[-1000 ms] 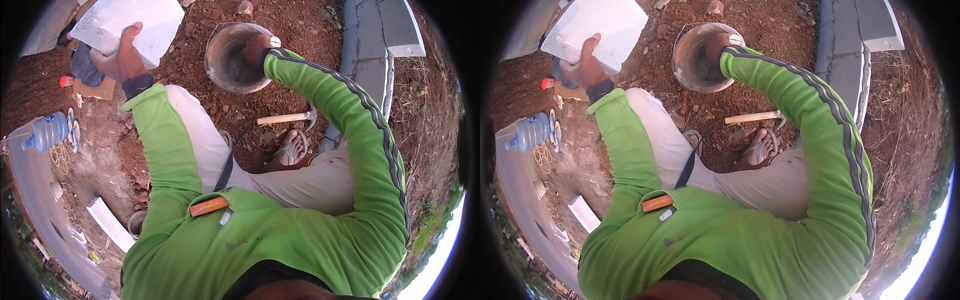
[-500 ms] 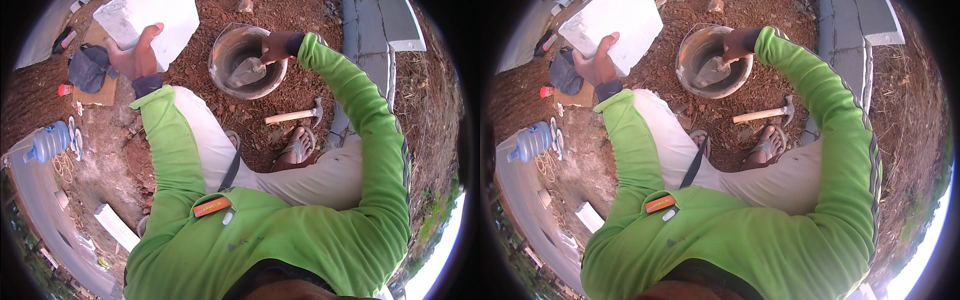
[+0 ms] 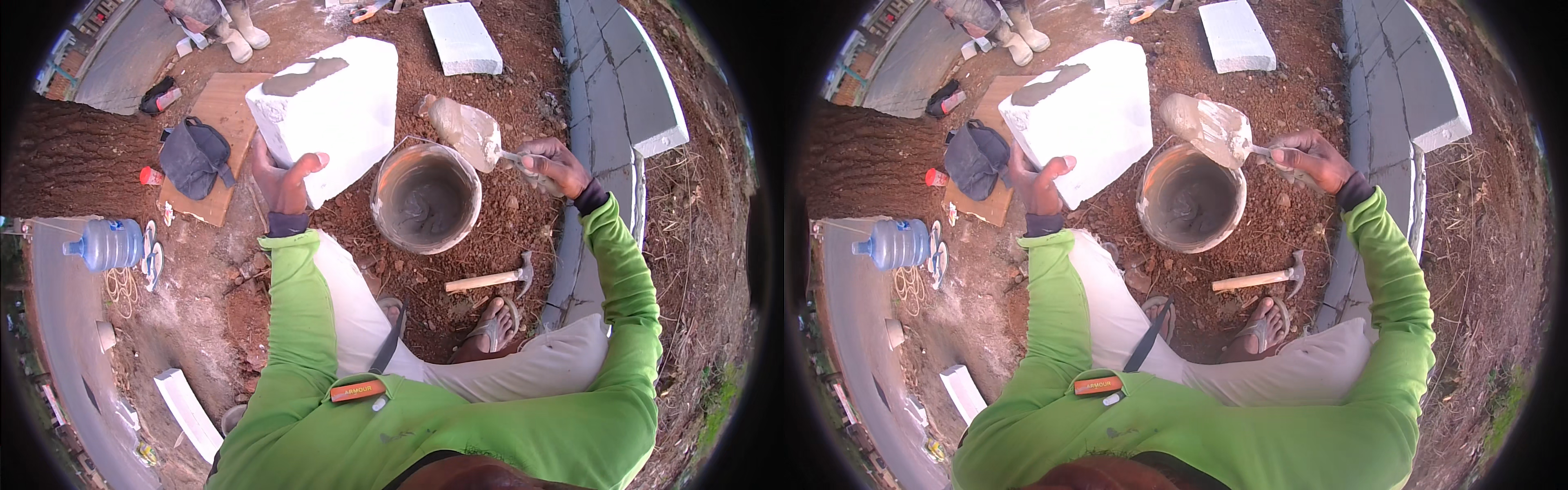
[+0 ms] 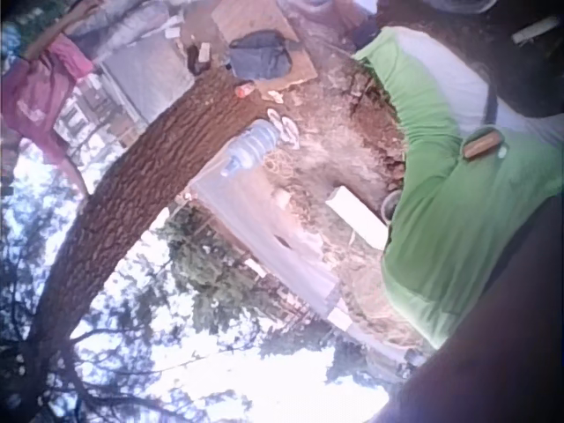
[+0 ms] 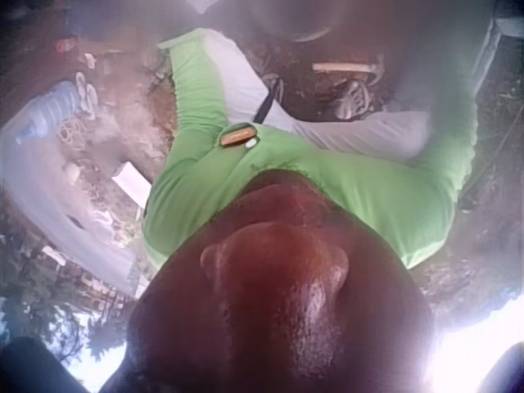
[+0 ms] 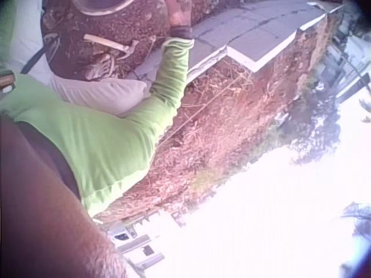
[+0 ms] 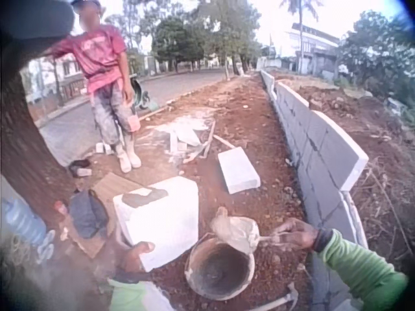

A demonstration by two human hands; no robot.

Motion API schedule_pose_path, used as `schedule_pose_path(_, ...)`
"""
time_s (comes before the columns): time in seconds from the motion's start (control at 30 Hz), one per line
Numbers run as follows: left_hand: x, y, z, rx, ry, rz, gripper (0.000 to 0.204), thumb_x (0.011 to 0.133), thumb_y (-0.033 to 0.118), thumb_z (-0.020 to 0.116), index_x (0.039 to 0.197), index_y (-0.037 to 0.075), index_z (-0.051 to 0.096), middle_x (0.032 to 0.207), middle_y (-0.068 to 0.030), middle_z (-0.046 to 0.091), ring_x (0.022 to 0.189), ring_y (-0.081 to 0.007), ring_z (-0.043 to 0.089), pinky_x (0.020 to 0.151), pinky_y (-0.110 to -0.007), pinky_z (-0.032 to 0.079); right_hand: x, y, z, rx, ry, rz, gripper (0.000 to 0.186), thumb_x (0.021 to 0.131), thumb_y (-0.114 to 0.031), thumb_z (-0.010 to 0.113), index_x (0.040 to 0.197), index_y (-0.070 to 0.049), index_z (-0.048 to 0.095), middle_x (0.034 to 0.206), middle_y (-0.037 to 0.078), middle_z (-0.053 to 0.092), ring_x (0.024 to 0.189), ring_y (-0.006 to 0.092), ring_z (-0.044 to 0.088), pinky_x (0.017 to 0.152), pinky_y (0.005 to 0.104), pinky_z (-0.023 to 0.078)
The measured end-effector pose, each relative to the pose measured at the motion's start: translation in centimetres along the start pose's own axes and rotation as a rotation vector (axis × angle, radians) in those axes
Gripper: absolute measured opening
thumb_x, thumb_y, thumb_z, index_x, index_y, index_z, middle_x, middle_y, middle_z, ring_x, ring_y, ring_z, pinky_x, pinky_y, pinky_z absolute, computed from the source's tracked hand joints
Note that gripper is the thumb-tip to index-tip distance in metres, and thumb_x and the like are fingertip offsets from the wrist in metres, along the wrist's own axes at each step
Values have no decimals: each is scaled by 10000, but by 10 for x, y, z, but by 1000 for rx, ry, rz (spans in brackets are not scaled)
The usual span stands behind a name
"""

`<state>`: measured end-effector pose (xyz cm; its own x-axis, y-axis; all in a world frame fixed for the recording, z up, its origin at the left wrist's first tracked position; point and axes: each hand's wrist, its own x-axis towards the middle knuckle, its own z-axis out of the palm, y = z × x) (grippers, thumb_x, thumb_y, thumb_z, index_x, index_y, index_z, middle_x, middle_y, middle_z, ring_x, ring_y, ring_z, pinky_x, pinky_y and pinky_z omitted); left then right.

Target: The person builds a low wall by applying mortar to white blocks using a trowel and placing them onto the wall, then securing them with a hammer.

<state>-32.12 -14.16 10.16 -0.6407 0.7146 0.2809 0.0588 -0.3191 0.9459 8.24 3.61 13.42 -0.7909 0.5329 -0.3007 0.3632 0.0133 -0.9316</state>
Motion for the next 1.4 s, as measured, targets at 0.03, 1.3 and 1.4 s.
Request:
schedule_pose_path(0.03,-5,6,6,-4,-31,-26,761,566,110,763,1283,-40,554,1149,-119,626,1028,-228,619,889,-321,504,2,-15,7,-39,70,-116,343,975,-347,705,1077,-25,764,835,32,716,649,92,587,604,261,484)
schedule_pose_path(1.3,-25,25,48,-16,-17,41,700,626,23,797,1271,-67,541,1134,-140,649,1010,-230,656,887,-351,535,-1,22,39,-949,713,-527,378,901,-262,726,1224,-66,704,870,145,688,760,327,702,672,418,575)
schedule_pose_path(1.4,-21,13,36,20,15,86,628,597,2,849,1155,-54,566,1066,-120,654,936,-204,640,853,-336,531,19,16,65,-1176,265,-110,348,911,-316,709,1165,-79,720,876,164,732,803,333,739,728,444,593)
